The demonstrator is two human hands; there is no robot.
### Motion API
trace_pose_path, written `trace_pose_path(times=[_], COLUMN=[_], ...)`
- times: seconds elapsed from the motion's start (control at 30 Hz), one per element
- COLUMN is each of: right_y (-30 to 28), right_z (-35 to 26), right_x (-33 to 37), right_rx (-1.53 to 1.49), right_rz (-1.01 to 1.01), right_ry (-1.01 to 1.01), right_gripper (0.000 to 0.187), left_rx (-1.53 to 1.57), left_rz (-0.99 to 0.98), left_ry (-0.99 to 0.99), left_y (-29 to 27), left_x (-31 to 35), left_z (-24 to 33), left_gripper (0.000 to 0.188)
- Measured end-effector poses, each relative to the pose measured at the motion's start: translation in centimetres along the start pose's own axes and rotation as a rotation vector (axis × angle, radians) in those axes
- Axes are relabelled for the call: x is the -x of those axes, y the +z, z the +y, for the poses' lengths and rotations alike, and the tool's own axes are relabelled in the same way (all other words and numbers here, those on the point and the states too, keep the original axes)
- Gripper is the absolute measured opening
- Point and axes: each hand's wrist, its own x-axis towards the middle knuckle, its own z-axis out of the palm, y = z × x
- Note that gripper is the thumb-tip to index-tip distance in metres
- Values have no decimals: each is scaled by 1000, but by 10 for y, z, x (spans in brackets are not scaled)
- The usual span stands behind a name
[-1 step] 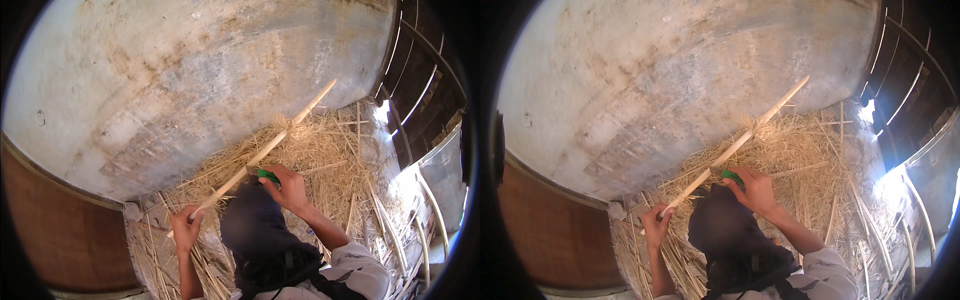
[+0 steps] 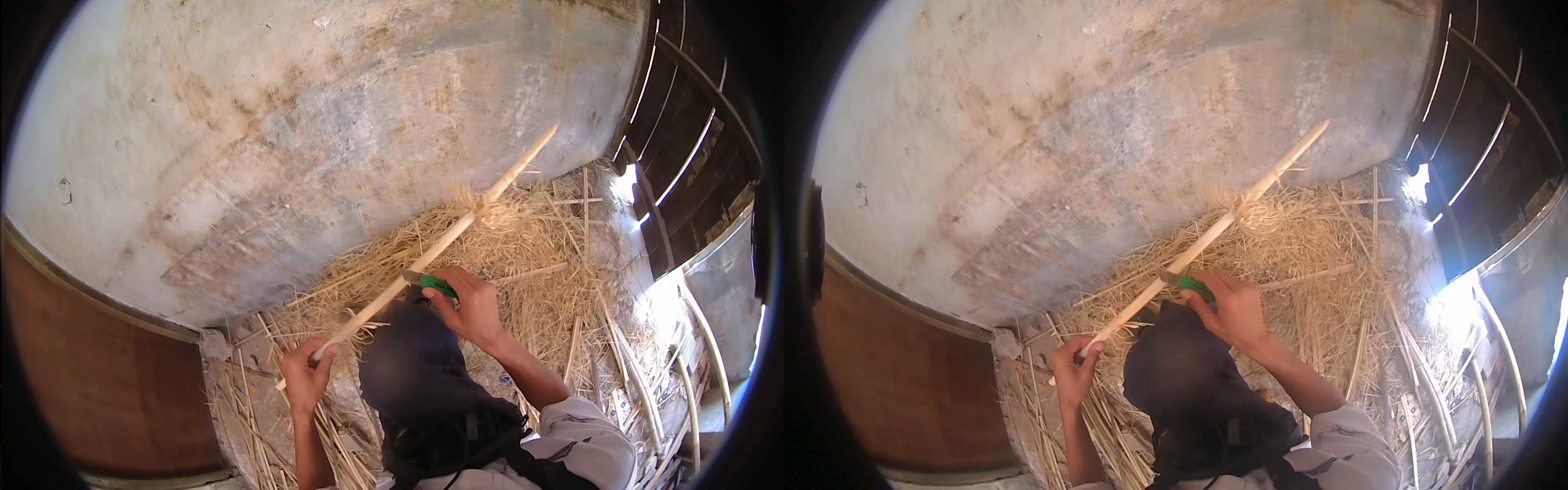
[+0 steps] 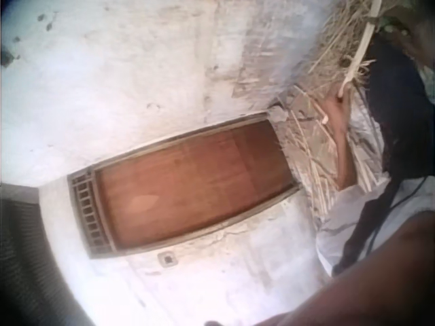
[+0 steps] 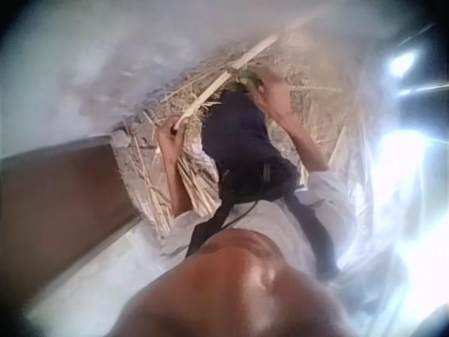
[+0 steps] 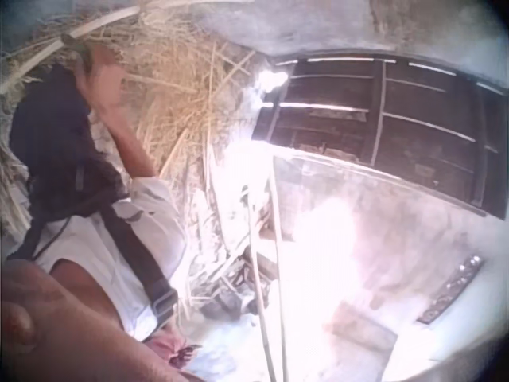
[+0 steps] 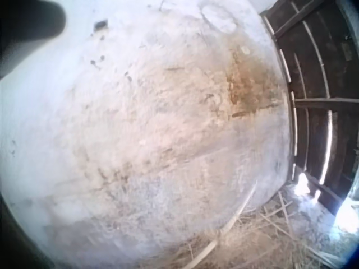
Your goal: The person whittles a long wooden rod using a green utility knife, shaving off thin strips of wood to create decorative curled textures at intervals along the rod.
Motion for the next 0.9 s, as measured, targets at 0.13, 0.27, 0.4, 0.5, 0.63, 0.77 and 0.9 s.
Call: trace_pose_path(times=[0.13,0.27,0.4,0.5,0.63,0.77,0.9], right_y=[-9,-35,-43,-28,-2,0,3], right_z=[18,34,32,23,-5,-29,-28], right_x=[-22,-47,-59,-48,-32,-47,-65], right_rx=[54,210,206,-214,-699,-972,-882], right_rz=[142,253,271,97,-71,-77,-30], right_ry=[-53,2,-28,294,414,501,407], right_gripper=[23,23,21,26,44,43,34], left_rx=[23,68,74,137,271,192,49], left_rz=[32,74,81,89,72,-78,31], left_ry=[-38,-26,-81,-121,-87,-128,-69], left_y=[6,4,4,7,17,5,-12], left_x=[13,26,29,26,27,28,16], left_z=[9,-1,4,11,14,19,50], left_gripper=[17,17,17,17,15,19,25])
